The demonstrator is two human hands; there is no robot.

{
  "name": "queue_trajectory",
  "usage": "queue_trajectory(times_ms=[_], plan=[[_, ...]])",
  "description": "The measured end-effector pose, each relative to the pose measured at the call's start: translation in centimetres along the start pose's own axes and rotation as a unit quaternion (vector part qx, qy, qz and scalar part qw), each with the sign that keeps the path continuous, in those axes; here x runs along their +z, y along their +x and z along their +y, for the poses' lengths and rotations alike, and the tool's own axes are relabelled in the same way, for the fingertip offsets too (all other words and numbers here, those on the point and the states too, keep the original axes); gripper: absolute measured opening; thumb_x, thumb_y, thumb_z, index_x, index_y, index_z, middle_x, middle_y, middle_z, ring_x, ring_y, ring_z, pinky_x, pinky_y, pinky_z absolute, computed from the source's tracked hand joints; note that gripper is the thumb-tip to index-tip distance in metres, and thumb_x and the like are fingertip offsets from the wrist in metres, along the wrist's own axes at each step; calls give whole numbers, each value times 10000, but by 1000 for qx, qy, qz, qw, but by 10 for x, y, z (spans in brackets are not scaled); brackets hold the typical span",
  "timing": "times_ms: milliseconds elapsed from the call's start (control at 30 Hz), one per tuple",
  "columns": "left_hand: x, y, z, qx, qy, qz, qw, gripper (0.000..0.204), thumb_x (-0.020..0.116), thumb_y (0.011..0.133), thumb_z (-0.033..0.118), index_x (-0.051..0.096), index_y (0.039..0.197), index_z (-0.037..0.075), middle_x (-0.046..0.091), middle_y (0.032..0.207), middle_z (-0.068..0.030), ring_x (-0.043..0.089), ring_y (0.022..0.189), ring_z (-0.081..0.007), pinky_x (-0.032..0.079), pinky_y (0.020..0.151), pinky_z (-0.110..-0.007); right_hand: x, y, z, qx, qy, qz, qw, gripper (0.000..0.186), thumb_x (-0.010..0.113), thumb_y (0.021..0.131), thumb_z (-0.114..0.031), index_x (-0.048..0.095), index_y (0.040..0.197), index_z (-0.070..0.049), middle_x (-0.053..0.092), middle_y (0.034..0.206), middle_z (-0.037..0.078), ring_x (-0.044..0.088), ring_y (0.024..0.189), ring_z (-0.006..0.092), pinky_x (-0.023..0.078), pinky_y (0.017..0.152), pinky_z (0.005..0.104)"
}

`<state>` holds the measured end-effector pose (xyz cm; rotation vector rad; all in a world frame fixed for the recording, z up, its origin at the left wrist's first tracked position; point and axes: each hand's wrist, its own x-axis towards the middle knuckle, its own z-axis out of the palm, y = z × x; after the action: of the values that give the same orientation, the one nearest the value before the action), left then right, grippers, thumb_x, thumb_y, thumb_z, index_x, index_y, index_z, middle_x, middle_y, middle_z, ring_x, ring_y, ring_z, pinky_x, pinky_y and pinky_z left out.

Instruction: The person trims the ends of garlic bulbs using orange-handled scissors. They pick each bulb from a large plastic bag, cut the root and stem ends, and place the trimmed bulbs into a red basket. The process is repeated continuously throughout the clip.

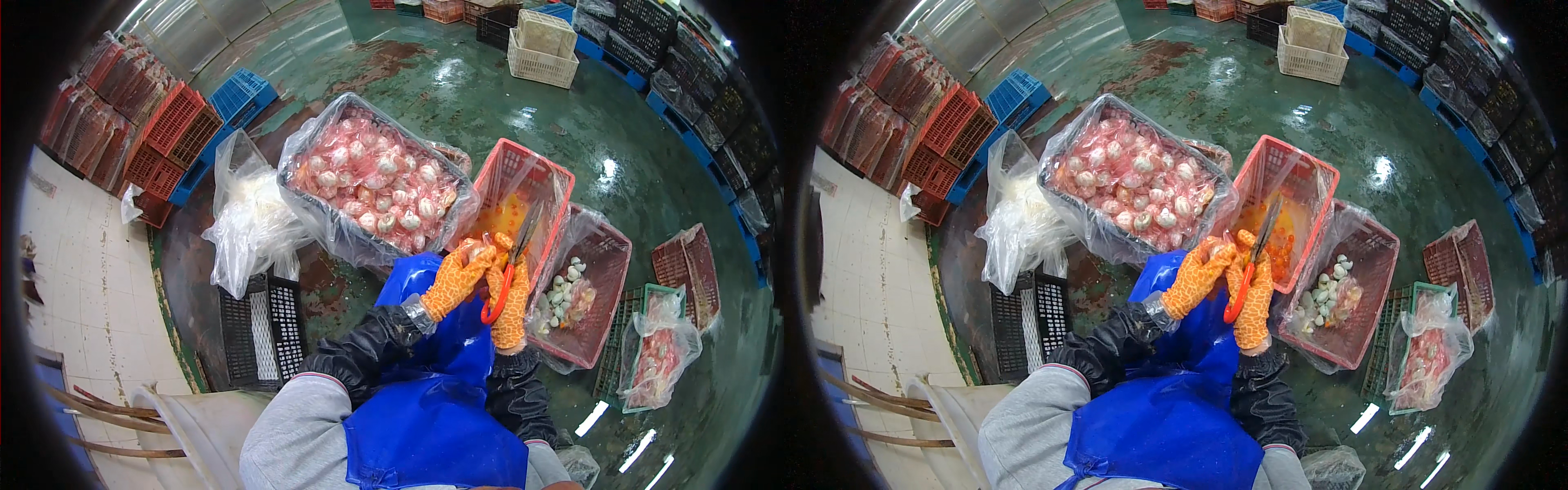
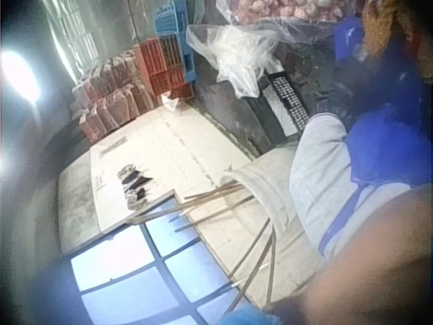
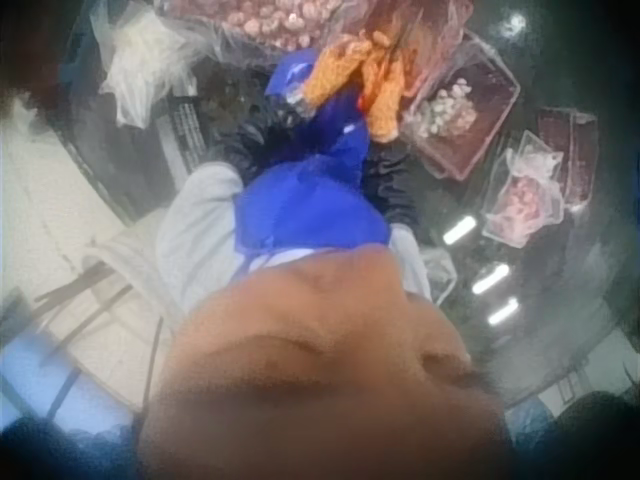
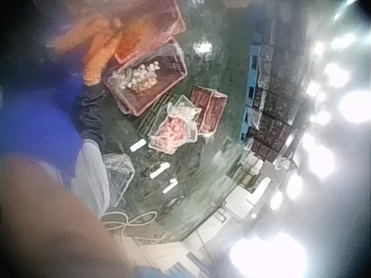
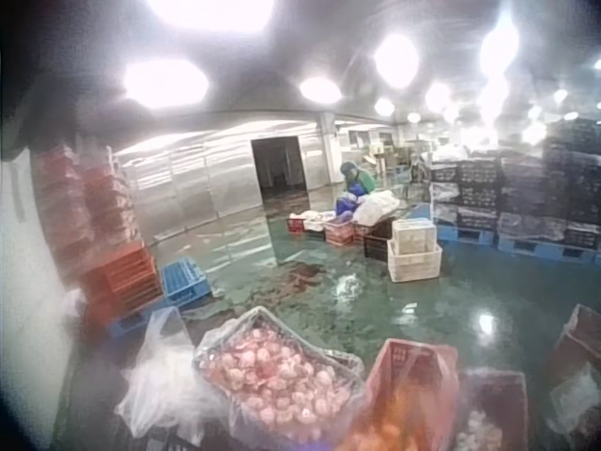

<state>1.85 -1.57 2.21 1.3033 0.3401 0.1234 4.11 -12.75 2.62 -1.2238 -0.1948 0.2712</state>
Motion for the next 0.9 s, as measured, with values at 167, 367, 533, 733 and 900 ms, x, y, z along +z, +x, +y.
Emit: queue_trajectory(times_ms=[167,367,533,733,900], plan=[[-50,74,-73,241,-23,42,969,274,568,927,360,578,915,86,554,675,-42,490,484,-144,408,427,-309,-18,-4,6,51,-1,-25,998,495,648,866,-100,445,1310,-18,544,1027,62,545,884,146,471,792,255],[-19,45,-11,127,-132,152,971,282,514,962,350,567,984,74,573,710,-10,517,501,-85,398,404,-209,-12,-13,-5,46,-309,-97,945,577,752,791,-226,492,1259,-12,552,893,36,521,784,126,454,715,272],[-11,30,-4,72,-118,95,986,215,536,961,289,538,1003,79,568,823,5,533,714,-57,455,570,-213,-10,-8,-11,34,-275,-101,956,574,773,773,-225,514,1239,-11,562,883,42,514,782,140,451,703,279],[-5,35,-6,140,-117,103,978,272,499,967,342,527,1034,80,596,726,-36,513,492,-87,365,387,-218,-12,-8,-8,29,-272,-112,955,594,780,763,-227,512,1242,0,567,920,58,527,802,162,463,738,292],[-9,29,-1,120,-108,83,983,225,534,961,282,502,1054,79,575,870,-8,529,739,-59,464,604,-216,-13,-5,-27,87,-318,-142,933,579,757,785,-274,518,1235,1,586,911,74,540,782,158,467,747,298]])
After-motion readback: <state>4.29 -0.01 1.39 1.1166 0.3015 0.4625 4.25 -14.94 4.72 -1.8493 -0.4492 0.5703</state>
